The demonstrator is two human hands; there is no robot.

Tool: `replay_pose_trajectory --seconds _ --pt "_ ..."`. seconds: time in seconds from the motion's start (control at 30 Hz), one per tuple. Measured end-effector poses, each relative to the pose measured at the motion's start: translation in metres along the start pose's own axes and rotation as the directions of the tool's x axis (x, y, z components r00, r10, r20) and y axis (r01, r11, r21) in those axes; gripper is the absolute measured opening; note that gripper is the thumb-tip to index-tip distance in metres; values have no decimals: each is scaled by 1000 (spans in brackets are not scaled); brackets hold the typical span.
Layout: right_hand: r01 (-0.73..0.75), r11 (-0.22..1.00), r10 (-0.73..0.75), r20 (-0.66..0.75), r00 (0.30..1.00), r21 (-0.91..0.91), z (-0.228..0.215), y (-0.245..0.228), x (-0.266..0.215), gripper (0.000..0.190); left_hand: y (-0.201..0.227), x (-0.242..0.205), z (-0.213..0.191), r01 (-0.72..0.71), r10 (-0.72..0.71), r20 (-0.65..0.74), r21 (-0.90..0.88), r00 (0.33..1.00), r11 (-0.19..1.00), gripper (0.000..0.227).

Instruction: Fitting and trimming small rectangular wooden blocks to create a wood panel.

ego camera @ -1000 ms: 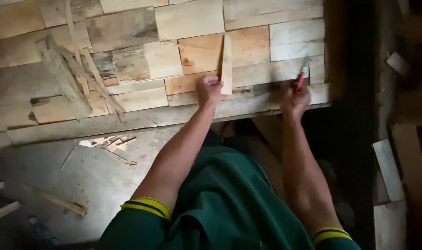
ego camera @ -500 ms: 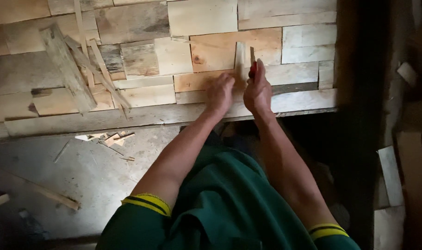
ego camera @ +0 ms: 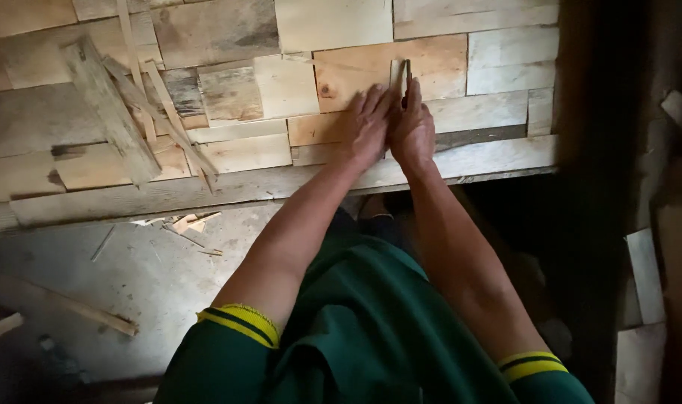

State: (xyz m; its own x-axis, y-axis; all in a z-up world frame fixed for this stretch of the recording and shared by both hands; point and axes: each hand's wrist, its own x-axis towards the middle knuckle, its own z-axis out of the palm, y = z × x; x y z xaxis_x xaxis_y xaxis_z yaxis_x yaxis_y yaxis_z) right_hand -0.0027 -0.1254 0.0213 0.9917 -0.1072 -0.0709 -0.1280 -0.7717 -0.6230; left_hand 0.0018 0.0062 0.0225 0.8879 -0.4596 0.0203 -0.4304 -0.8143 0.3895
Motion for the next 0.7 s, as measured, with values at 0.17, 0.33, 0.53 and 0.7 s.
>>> replay_pose_trajectory --seconds 0.17,0.33,0.53,0.7 --pt "25 999 -27 -31 999 -44 6 3 1 68 -1 -2 1 -22 22 -10 23 1000 999 61" --pt "15 998 -18 -55 998 -53 13 8 -3 67 -1 -2 1 -25 25 -34 6 999 1000 62" --pt "81 992 -91 -103 990 -98 15 7 -4 67 1 -1 -10 -17 17 24 -31 1000 999 67" --pt "64 995 -70 -80 994 -76 11 1 -5 67 0 -1 -10 -9 10 13 -29 1000 1000 70"
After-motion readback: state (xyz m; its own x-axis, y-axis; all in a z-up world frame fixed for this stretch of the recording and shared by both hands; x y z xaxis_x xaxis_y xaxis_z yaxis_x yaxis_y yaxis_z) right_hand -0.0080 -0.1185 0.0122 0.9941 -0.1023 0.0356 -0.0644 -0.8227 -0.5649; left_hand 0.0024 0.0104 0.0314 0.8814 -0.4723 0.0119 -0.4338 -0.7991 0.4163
